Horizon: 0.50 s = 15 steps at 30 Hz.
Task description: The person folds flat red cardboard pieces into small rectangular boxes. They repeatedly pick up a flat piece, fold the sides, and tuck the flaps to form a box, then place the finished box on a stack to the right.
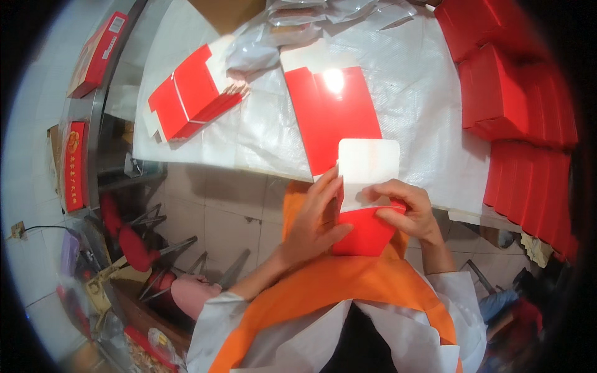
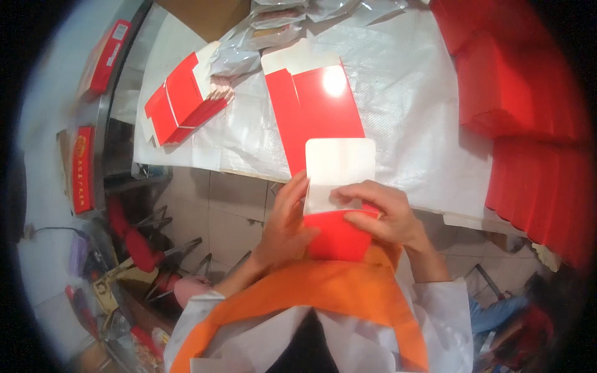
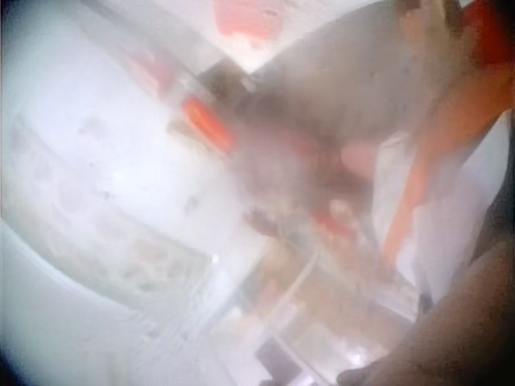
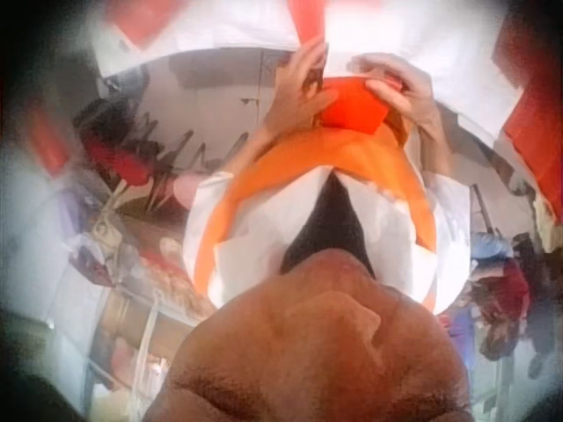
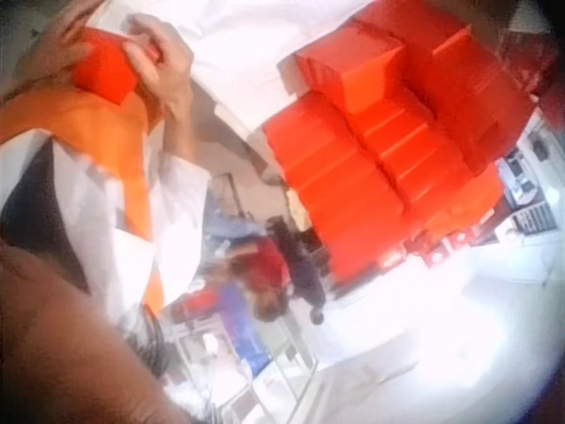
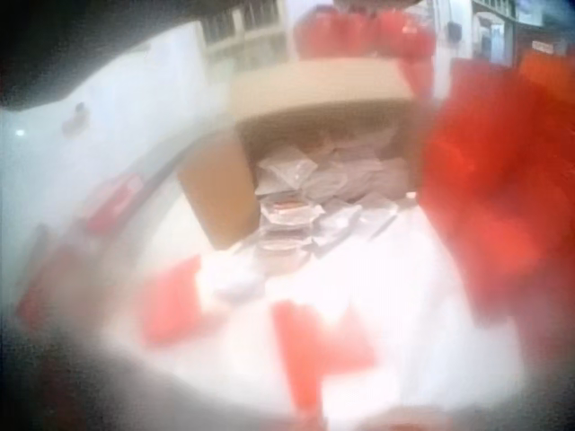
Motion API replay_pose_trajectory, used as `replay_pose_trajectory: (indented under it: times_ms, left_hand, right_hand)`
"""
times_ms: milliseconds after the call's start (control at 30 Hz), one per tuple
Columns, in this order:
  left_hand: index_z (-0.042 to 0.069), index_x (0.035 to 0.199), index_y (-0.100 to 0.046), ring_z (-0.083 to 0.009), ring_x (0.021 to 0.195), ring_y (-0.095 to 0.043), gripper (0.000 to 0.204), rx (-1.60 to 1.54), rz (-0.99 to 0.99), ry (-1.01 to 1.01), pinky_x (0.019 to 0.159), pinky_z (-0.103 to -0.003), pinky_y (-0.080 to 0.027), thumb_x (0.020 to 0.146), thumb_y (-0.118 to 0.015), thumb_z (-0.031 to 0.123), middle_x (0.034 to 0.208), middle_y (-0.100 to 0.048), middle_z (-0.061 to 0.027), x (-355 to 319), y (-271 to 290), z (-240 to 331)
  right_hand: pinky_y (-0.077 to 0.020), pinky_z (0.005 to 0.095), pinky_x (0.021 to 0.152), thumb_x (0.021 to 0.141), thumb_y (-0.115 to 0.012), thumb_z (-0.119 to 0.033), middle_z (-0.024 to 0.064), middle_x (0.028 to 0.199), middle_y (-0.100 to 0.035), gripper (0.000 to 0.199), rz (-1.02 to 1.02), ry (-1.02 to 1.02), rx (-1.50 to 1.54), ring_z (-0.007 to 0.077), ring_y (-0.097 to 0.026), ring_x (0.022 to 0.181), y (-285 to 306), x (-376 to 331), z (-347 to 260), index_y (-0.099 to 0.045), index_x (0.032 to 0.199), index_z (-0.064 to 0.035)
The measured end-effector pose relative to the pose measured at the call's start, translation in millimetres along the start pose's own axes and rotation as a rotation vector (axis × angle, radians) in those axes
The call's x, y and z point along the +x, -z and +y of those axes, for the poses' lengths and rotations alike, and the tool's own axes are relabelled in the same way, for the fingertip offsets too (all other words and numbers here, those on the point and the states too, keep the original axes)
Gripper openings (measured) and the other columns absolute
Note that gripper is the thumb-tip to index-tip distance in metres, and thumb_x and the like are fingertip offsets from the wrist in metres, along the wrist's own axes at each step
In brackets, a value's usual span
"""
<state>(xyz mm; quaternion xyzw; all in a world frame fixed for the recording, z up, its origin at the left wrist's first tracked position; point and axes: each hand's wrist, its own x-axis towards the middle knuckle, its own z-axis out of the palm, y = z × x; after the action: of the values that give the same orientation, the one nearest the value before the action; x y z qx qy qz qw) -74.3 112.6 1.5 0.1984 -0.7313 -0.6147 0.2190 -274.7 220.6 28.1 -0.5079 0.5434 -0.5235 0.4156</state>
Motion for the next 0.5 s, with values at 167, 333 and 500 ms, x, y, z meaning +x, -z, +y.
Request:
replay_pose_trajectory:
  times_ms: [167,333,500]
  left_hand:
    - [0.0,0.113,-0.049,-0.0232,0.109,-0.045,0.042,-0.135,-0.05,0.02,0.09,-0.03,-0.037,0.078,-0.066,0.015,0.121,-0.044,-0.0171,13,-1,-3]
    - [0.002,0.092,-0.052,-0.0164,0.093,-0.05,0.019,-0.057,-0.051,-0.076,0.082,-0.025,-0.04,0.077,-0.064,0.006,0.111,-0.049,-0.0138,23,5,-2]
    - [0.003,0.086,-0.051,-0.0146,0.087,-0.049,0.018,-0.601,0.416,0.062,0.077,-0.025,-0.041,0.074,-0.063,-0.001,0.104,-0.051,-0.0131,18,-22,7]
  right_hand:
    - [-0.0435,0.0318,0.086,0.072,-0.059,0.004,0.0182,0.113,-0.054,0.012,0.133,-0.065,0.261,0.0237,-0.057,0.098,-15,-5,17,-0.05,0.075,-0.0027]
    - [-0.0357,0.0367,0.096,0.071,-0.055,0.006,0.0203,0.126,-0.044,0.012,0.36,0.155,-0.058,0.0273,-0.046,0.114,-27,-12,31,-0.047,0.066,-0.0027]
    - [-0.0338,0.0372,0.097,0.073,-0.051,0.009,0.0192,0.125,-0.041,0.02,0.564,0.052,0.275,0.027,-0.043,0.114,-55,-11,28,-0.043,0.089,-0.0025]
